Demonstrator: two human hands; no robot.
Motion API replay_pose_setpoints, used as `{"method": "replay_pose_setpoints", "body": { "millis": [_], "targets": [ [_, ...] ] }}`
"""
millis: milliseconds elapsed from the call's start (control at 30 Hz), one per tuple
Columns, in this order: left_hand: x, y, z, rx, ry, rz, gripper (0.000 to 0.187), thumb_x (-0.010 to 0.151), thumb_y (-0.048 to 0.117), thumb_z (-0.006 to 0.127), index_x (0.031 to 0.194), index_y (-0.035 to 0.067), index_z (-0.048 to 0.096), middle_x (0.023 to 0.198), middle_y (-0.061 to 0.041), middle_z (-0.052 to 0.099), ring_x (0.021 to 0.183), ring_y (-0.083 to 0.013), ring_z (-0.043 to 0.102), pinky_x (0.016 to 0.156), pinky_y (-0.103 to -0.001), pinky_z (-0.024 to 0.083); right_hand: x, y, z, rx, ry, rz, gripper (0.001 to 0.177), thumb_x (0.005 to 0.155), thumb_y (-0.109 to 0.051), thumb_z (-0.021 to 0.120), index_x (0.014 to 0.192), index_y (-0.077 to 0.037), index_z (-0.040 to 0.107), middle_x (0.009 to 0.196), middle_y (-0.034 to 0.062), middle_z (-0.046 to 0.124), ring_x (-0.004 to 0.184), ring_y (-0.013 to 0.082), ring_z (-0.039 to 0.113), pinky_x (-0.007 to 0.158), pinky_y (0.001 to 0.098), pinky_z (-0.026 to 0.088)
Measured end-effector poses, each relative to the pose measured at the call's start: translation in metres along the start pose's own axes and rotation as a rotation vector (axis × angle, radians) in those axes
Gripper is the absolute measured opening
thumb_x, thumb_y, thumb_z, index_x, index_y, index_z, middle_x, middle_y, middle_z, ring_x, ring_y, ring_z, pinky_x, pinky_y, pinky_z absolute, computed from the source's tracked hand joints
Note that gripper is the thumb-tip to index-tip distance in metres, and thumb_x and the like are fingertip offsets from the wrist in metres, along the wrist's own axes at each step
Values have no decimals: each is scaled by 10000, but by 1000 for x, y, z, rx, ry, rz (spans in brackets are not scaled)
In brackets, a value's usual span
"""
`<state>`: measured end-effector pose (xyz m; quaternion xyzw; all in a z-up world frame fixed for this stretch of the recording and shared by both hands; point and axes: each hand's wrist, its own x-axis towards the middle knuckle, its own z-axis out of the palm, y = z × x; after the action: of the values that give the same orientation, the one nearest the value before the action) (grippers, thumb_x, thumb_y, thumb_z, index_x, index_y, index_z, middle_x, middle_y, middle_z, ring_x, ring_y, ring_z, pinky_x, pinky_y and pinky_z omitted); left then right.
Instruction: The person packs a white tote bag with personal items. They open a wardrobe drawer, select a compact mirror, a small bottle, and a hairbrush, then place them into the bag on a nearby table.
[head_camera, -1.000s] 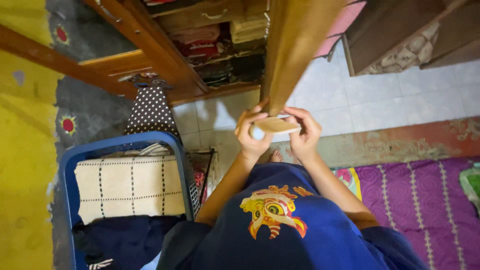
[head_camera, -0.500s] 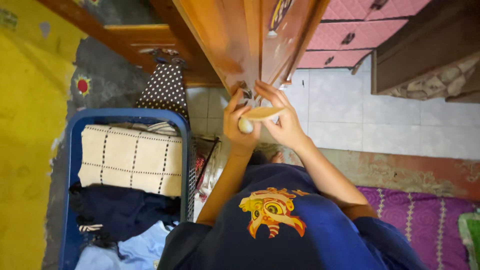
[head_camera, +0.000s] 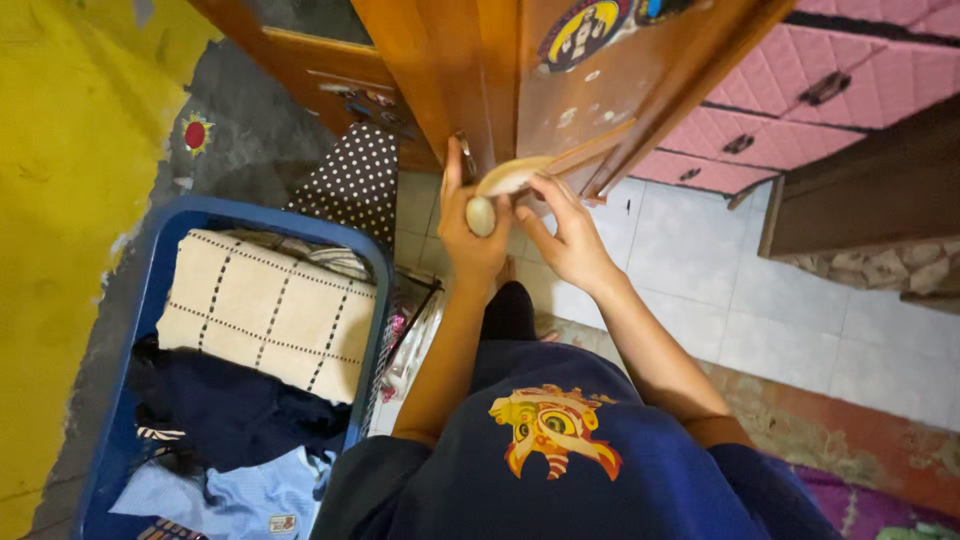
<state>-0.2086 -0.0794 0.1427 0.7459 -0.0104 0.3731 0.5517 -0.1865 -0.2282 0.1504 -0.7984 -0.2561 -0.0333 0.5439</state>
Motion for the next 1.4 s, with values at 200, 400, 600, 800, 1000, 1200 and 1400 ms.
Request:
{"method": "replay_pose_setpoints", "body": {
  "millis": [200, 400, 600, 800, 1000, 1200, 1400],
  "targets": [
    [46, -43, 6, -57, 68, 26, 166, 942, -9, 708, 1081, -41, 624, 1550, -258, 506, 1401, -357, 545, 1178, -413, 428, 62, 13, 14, 60, -95, -63, 487, 975, -21, 674, 1438, -15, 523, 1329, 175, 624, 1244, 299, 617, 1065, 384, 485],
    [83, -103, 17, -405, 146, -350, 293, 949, 108, 780, 1179, -7, 639, 1102, -74, 670, 984, -151, 627, 889, -300, 519, 126, 20, 31, 162, -240, -12, 626, 921, -55, 722, 1481, -26, 444, 1315, 184, 641, 1196, 294, 648, 1022, 380, 519],
    [118, -147, 24, -666, 41, -479, 387, 939, 196, 797, 1238, 37, 609, 1110, -34, 667, 966, -124, 634, 857, -276, 538, 168, 38, 46, 24, -295, -87, 772, 929, -87, 718, 1547, 16, 266, 1469, 294, 470, 1336, 419, 514, 1086, 465, 450],
    [160, -139, 41, -153, -89, -153, 460, 916, 253, 798, 1277, 50, 600, 1188, -95, 621, 1108, -229, 574, 976, -341, 483, 187, 95, 60, -84, -149, -265, 784, 944, -48, 633, 1587, 65, 198, 1556, 338, 380, 1465, 491, 379, 1232, 510, 319],
    [192, -130, 49, 14, 203, -48, 404, 1058, 351, 600, 1298, 27, 583, 1265, -181, 620, 1186, -314, 600, 1063, -377, 471, 202, 135, 64, -170, 66, -256, 780, 1045, -89, 630, 1604, 113, 124, 1608, 389, 268, 1508, 563, 274, 1266, 561, 221],
    [254, -172, 47, 106, 225, -112, 245, 1033, 198, 645, 1190, 12, 668, 1100, -152, 739, 1014, -247, 721, 918, -324, 553, 223, 125, 47, -93, 153, -233, 753, 1089, -166, 639, 1608, 71, 149, 1436, 307, 418, 1310, 455, 450, 1175, 500, 365],
    [271, -185, 49, 229, 205, -51, 239, 944, 117, 749, 1140, 27, 646, 979, -136, 741, 876, -245, 752, 789, -334, 597, 237, 116, 43, -99, 191, -268, 758, 1082, -144, 665, 1607, 59, 157, 1402, 286, 424, 1280, 435, 465, 1155, 495, 378]
  ]
}}
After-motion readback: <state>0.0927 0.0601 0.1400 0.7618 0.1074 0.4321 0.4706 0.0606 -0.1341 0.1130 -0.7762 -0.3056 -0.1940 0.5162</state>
